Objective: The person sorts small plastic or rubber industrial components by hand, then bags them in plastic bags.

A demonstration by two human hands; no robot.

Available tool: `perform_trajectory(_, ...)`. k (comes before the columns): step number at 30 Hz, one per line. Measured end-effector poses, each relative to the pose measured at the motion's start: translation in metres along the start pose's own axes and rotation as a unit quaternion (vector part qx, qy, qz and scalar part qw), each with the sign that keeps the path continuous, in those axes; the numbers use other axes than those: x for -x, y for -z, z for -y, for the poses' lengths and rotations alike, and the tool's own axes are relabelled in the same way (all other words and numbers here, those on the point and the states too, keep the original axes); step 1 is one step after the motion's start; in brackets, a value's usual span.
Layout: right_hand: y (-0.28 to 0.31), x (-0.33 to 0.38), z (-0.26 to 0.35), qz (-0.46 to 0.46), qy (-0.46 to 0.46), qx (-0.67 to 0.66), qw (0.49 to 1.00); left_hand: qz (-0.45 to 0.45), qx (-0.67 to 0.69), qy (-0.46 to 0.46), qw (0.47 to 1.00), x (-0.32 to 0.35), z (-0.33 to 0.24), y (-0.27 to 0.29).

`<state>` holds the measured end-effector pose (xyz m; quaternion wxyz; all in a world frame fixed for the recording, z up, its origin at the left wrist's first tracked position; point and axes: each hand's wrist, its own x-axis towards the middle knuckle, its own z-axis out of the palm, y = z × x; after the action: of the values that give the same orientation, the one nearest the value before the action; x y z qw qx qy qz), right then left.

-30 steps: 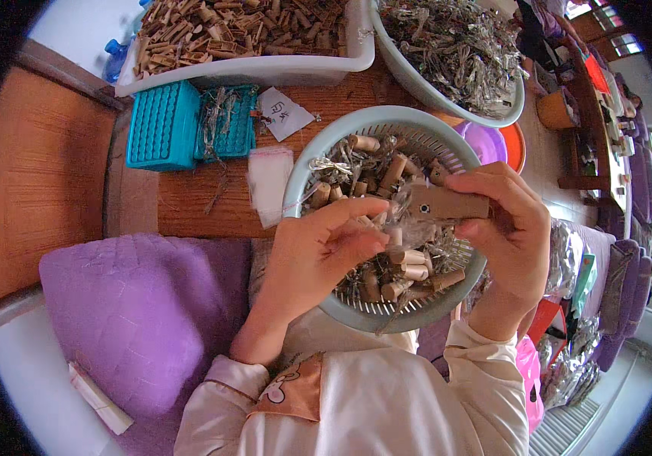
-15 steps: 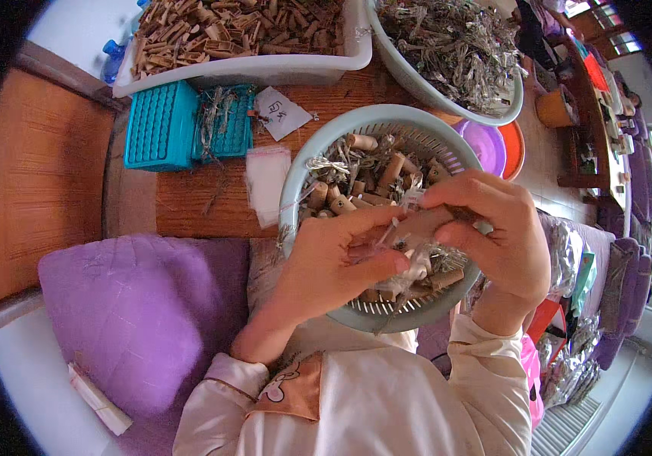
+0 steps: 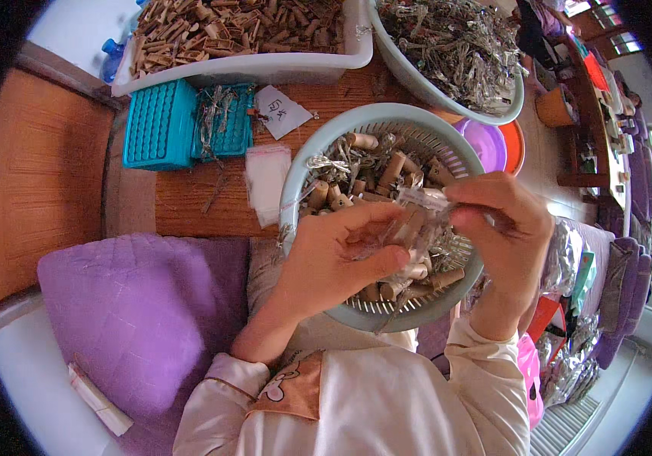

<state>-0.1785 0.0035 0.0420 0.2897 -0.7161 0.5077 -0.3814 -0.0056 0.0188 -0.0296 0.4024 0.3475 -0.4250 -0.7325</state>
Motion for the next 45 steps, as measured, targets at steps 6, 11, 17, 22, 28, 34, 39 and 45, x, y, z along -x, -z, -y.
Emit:
perform_trajectory(6, -0.014, 0.003, -0.014, 0.016, 0.129, 0.085, 0.988, 0.02, 0.053, 0.002, 0.998, -0.001, -0.005, 0.002)
perform_trajectory(11, -0.015, 0.005, -0.018, 0.007, 0.195, 0.147, 0.97, 0.027, 0.104, -0.005, 0.994, 0.0, -0.009, 0.002)
perform_trajectory(17, -0.024, 0.011, -0.019, -0.046, 0.14, 0.021, 0.989, 0.037, 0.094, -0.008, 0.995, 0.003, -0.011, 0.003)
perform_trajectory(22, -0.021, 0.011, -0.023, -0.007, 0.16, 0.094, 0.983, 0.039, 0.039, 0.022, 0.998, 0.004, -0.01, 0.0)
perform_trajectory(28, -0.022, 0.01, -0.022, 0.074, 0.149, 0.059, 0.984, 0.025, 0.01, 0.067, 0.997, 0.006, -0.014, 0.004)
perform_trajectory(34, -0.03, 0.02, -0.036, 0.081, 0.082, -0.031, 0.993, 0.004, 0.03, 0.002, 1.0, 0.007, 0.0, -0.001)
perform_trajectory(39, -0.045, 0.024, -0.017, -0.055, -0.168, -0.434, 0.883, -0.051, 0.023, -0.04, 0.998, 0.005, -0.009, -0.004)
perform_trajectory(45, -0.039, 0.033, -0.026, 0.044, -0.198, -0.231, 0.952, -0.046, -0.135, -0.067, 0.988, 0.01, -0.01, 0.0)
